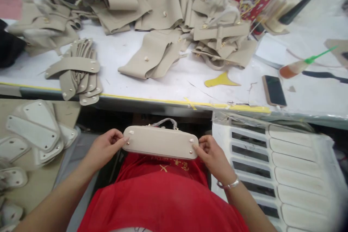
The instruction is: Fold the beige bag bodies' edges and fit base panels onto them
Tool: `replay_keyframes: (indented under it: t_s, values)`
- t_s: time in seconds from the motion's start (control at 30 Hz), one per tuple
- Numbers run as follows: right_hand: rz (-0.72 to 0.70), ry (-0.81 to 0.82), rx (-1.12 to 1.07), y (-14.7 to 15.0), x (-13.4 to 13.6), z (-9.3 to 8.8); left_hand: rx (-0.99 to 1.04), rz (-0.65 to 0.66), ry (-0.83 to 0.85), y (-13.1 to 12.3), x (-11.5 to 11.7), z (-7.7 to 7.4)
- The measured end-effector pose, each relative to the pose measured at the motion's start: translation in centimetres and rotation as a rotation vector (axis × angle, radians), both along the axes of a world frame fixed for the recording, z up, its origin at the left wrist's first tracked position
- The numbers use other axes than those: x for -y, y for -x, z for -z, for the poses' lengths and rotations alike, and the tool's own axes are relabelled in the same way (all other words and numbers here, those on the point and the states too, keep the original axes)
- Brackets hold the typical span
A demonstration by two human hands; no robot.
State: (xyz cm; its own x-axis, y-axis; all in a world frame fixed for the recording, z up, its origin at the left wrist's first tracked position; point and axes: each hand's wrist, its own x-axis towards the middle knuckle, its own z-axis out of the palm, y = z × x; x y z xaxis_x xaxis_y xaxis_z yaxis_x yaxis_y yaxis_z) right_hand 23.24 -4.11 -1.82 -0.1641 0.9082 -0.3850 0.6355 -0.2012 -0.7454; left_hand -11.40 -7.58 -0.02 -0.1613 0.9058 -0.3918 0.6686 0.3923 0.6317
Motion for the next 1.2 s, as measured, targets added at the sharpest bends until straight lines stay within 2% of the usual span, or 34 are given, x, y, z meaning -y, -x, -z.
replay_keyframes:
  t_s: [0.07, 0.13, 0.2, 0.27, 0.37, 0.47, 0.6, 0.9, 1.07, 1.2]
  values:
    - [-0.03, -0.059, 0.093, 0.1, -0.6, -0.8, 0.109, -0.046, 0.014, 0.2, 0.4, 0.3]
    - [-0.105, -0.237, 0.215, 1.0, -1.4, -1.9, 0.186, -0.1, 0.022, 0.2, 0.3, 0.5]
    - [-0.281, -0.442, 0.284, 3.2, -2.4, -2.8, 0.243, -0.149, 0.028, 0.4, 0.1, 0.7]
    - [-0.515, -0.556, 0.284, 6.4, -3.1, -3.3, 0.285, -0.195, 0.025, 0.7, -0.1, 0.8]
    - [-0.768, -0.569, 0.257, 11.5, -3.7, -2.9, 0.334, -0.24, 0.024, 1.4, 0.0, 1.0]
    - [-0.896, -0.532, 0.239, 14.8, -3.7, -1.7, 0.373, -0.231, 0.034, 1.9, 0.1, 1.0]
    - [-0.918, -0.514, 0.251, 16.0, -3.4, -1.0, 0.412, -0.245, 0.045, 2.2, 0.1, 1.2]
    - [-0.885, -0.507, 0.271, 15.9, -2.9, -1.0, 0.587, -0.335, 0.062, 2.2, 0.4, 2.9]
    - [-0.876, -0.513, 0.271, 15.8, -2.9, -0.6, 0.644, -0.303, 0.071, 2.4, 0.3, 3.2]
    - [-0.874, -0.519, 0.281, 15.9, -2.9, -0.3, 0.583, -0.276, 0.019, 2.6, 0.1, 3.2]
